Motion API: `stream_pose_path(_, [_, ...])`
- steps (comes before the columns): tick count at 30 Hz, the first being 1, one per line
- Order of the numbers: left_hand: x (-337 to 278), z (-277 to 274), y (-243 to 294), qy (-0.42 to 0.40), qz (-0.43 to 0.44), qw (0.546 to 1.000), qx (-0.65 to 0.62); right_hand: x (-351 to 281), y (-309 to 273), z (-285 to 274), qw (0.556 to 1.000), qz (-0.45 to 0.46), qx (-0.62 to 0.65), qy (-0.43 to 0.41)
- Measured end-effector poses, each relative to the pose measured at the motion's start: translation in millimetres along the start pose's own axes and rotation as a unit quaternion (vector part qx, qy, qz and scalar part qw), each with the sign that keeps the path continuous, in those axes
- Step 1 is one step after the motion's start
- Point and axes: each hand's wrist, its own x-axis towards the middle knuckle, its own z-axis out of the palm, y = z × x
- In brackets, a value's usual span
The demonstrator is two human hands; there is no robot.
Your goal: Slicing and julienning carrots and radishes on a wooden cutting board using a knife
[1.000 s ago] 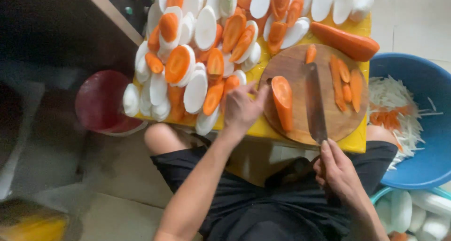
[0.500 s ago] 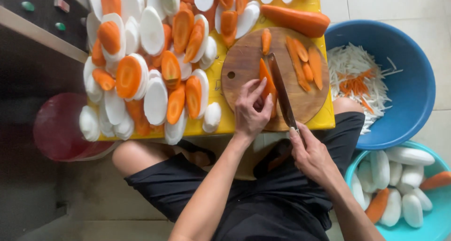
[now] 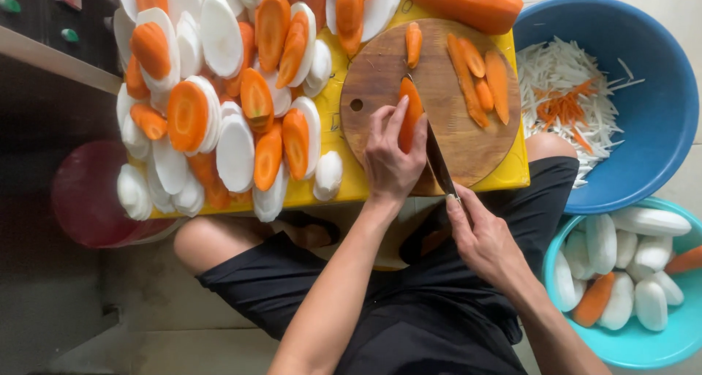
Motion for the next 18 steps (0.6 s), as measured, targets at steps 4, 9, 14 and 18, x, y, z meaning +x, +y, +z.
stream_pose_path(4, [-1.0, 9.0, -5.8, 0.032, 0.011, 0.999, 0.041, -2.0, -8.7, -3.8, 1.0, -0.003, 0.001, 0.007])
stream_pose_path(9, [-2.3, 11.0, -8.3, 0.048, 0.026, 0.998, 0.036, -4.3, -26.0, -10.2, 0.999, -0.024, -0.002, 0.032])
stream_pose_path(14, [-6.1, 14.7, -11.8, 0.062, 0.036, 0.997, 0.034, -6.4, -39.6, -11.0, 0.995, -0.058, -0.013, 0.074])
stream_pose_path(18, [-9.1, 19.4, -15.2, 0.074, 0.032, 0.995, 0.056, -4.3, -42.6, -11.0, 0.994, -0.072, -0.017, 0.086])
